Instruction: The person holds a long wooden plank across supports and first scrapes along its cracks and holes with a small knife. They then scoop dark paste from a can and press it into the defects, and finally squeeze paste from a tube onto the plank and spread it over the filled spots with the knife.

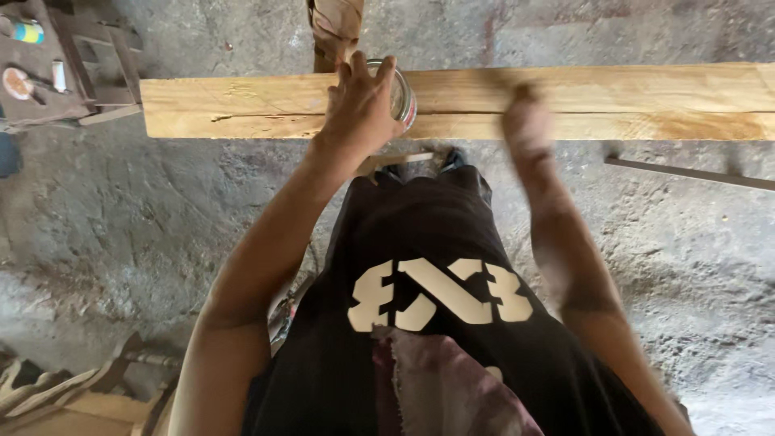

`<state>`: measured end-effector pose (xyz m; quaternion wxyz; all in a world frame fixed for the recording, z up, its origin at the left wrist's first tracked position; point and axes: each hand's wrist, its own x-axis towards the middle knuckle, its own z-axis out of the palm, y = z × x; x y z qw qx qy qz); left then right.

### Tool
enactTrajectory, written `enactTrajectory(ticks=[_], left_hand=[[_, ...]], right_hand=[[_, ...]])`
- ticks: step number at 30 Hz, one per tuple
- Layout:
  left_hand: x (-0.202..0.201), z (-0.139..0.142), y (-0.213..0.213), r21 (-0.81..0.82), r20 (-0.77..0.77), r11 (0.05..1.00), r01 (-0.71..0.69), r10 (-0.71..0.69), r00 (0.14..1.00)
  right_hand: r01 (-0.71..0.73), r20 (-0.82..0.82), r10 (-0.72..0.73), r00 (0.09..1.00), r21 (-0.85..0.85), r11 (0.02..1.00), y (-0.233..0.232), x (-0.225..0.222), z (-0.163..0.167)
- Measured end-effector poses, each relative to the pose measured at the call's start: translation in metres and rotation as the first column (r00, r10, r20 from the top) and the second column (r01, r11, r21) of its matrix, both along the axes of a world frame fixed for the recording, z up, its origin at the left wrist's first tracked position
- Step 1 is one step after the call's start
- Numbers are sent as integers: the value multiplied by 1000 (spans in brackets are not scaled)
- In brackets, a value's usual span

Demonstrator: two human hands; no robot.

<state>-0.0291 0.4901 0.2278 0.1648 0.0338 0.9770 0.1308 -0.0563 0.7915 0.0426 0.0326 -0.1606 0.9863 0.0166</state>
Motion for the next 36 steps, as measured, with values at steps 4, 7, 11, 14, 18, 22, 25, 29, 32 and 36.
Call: enactTrajectory(ticks=[4, 7, 11, 14, 18, 22, 25, 29, 32, 36], left_hand=[[-1, 0, -8, 35, -27, 999, -1, 2, 1000], [-2, -1, -12, 90, -47, 995, 41, -37, 998], [1, -7, -16, 85, -50, 996, 40, -36, 998], [3, -15, -19, 128, -112, 990, 54, -39, 993], [3, -25, -20, 122, -141, 991, 51, -33, 989], [5, -28, -18, 109, -250, 993, 54, -25, 968], [7, -24, -16, 138, -189, 990, 22, 4, 982], [6, -16, -17, 127, -182, 992, 1, 22, 983], [8, -12, -16, 142, -185, 990, -13, 40, 982], [10, -10, -15, 154, -189, 988, -33, 62, 980]], right_hand=[[335, -94, -430, 898, -489, 806, 57, -7, 13], [27, -181, -142, 973, -525, 851, 53, 24, 34], [99, -51, -150, 987, -542, 835, -5, 53, 47], [34, -192, -146, 971, -490, 871, -35, 53, 46], [13, -187, -113, 976, -466, 885, -52, 42, 34], [-60, -205, -28, 978, -408, 911, -45, 35, 26], [-75, -190, 14, 982, -317, 946, -25, 31, 29], [-107, -203, 33, 979, -365, 925, -15, 22, 30], [-120, -162, 60, 985, -390, 913, -23, 19, 27], [-175, -164, 110, 980, -466, 867, -31, 22, 27]])
